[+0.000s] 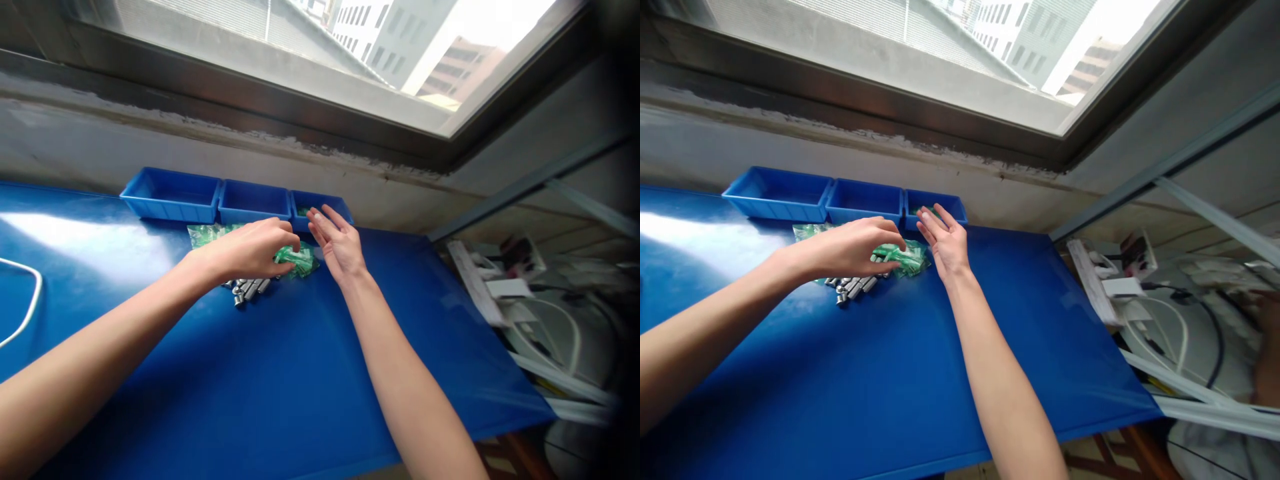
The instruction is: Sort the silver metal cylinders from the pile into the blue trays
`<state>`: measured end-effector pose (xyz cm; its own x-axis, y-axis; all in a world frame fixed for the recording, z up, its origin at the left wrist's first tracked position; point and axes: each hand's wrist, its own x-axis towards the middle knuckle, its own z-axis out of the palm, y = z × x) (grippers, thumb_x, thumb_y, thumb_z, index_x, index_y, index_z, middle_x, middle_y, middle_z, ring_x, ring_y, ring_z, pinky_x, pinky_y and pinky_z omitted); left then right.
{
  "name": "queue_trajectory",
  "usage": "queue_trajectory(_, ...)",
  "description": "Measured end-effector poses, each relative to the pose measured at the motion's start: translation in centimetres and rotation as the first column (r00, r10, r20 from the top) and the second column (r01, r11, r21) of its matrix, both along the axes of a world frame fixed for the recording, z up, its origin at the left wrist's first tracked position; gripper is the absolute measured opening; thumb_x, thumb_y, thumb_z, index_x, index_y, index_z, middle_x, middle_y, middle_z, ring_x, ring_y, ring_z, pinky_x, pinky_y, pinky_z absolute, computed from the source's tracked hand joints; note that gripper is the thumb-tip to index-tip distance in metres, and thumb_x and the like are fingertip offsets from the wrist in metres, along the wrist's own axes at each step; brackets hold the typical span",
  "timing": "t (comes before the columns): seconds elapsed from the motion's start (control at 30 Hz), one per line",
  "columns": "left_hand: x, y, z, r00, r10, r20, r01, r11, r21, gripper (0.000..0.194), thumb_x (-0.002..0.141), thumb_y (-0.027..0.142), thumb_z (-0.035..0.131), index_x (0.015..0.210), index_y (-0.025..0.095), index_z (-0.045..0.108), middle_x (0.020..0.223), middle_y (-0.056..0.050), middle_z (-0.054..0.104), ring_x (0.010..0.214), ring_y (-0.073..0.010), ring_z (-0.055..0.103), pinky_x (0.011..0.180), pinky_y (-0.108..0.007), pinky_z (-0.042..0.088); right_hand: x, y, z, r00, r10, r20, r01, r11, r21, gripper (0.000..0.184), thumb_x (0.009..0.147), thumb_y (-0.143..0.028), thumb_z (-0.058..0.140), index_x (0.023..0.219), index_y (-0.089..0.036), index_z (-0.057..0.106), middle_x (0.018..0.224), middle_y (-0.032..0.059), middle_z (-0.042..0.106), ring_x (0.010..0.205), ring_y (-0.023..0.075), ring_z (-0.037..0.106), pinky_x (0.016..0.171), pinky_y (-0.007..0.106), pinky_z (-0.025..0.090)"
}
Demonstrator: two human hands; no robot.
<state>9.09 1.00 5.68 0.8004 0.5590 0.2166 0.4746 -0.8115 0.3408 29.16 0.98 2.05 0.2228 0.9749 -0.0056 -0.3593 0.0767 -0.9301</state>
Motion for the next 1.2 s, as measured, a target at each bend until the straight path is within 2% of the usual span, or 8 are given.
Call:
queue_trajectory(0.2,0.4,0.0,-1.4,0.996,-0.06,-0.069,0.068,0.99,0.123,0.035,0.093,0.035,0.066,0.121,0.014,0.073,0.115,-0.015,0.072,0.114,-0.031,0.061,0.103,-0.043,0.048,1.6,-1.7,0.1,0.919,-0.013,0.394,-0.029,0.995,0.099,0.036,0.081,-0.034,0.077,0.113,-0.022,0.069,0.109,0.0058,0.078,0.098,0.0217,0.077,0.093,0.037,0.061)
queue_trajectory(0.3,0.2,0.2,-1.5,0.995,-0.067,-0.067,0.075,0.989,0.129,0.028,0.093,0.031,0.067,0.114,0.014,0.075,0.109,-0.013,0.075,0.11,-0.0302,0.061,0.096,-0.04,0.051,2.6,-2.8,0.5,0.638,-0.049,0.769,-0.044,0.994,0.1,0.027,0.085,-0.039,0.074,0.104,-0.02,0.075,0.1,0.0076,0.079,0.09,0.0229,0.075,0.084,0.037,0.06)
queue_trajectory(0.4,0.0,0.4,-1.2,0.997,-0.053,-0.05,0.058,0.992,0.11,0.025,0.093,0.03,0.067,0.109,0.013,0.076,0.108,-0.013,0.075,0.108,-0.0291,0.062,0.093,-0.038,0.053,3.1,-3.6,0.8,0.367,0.064,0.928,-0.184,0.983,0.005,0.046,0.08,-0.043,0.079,0.121,-0.024,0.073,0.115,0.007,0.077,0.101,0.0253,0.073,0.088,0.038,0.058)
queue_trajectory(0.57,-0.5,0.6,-0.7,0.999,-0.026,-0.034,0.029,0.995,0.093,0.026,0.092,0.031,0.068,0.111,0.015,0.076,0.106,-0.013,0.075,0.108,-0.0288,0.063,0.092,-0.037,0.053,3.0,-3.9,0.9,0.245,0.156,0.957,-0.368,0.928,-0.057,0.06,0.074,-0.036,0.085,0.131,-0.024,0.068,0.123,0.0048,0.075,0.102,0.0245,0.072,0.092,0.036,0.056)
queue_trajectory(0.73,-0.4,0.8,-0.8,1.0,-0.022,-0.009,0.023,0.994,0.106,0.026,0.092,0.029,0.067,0.113,0.016,0.076,0.106,-0.013,0.076,0.107,-0.0286,0.065,0.091,-0.036,0.052,2.5,-3.7,0.6,0.328,0.108,0.939,-0.319,0.948,0.003,0.027,0.086,-0.039,0.075,0.108,-0.024,0.08,0.108,0.0038,0.08,0.096,0.0233,0.073,0.086,0.034,0.056)
queue_trajectory(0.87,-0.4,0.9,-0.4,0.989,0.114,0.096,-0.122,0.989,0.08,0.023,0.095,0.028,0.062,0.108,0.018,0.078,0.105,-0.011,0.077,0.1,-0.0263,0.069,0.084,-0.033,0.051,1.9,-3.5,0.1,0.568,0.047,0.822,-0.246,0.963,0.114,0.023,0.089,-0.042,0.072,0.1,-0.023,0.081,0.102,0.0032,0.081,0.093,0.022,0.074,0.084,0.033,0.057)
queue_trajectory(1.0,-0.6,0.8,0.8,0.933,0.224,0.282,-0.167,0.963,-0.212,0.024,0.092,0.035,0.067,0.096,0.016,0.08,0.088,-0.007,0.078,0.08,-0.0196,0.071,0.071,-0.027,0.049,1.3,-3.2,-0.1,0.815,0.108,0.57,-0.234,0.96,0.153,0.027,0.08,-0.045,0.082,0.096,-0.023,0.08,0.096,0.0022,0.08,0.089,0.0196,0.074,0.082,0.031,0.058)
queue_trajectory(1.2,-0.9,0.7,1.6,0.906,0.306,0.293,-0.13,0.859,-0.496,0.042,0.084,0.054,0.072,0.082,0.013,0.078,0.075,-0.006,0.075,0.067,-0.0158,0.064,0.057,-0.024,0.042,1.1,-3.1,-0.1,0.919,0.239,0.315,-0.263,0.964,0.035,0.029,0.07,-0.042,0.09,0.085,-0.02,0.078,0.075,-0.0013,0.073,0.06,0.0098,0.061,0.057,0.023,0.05)
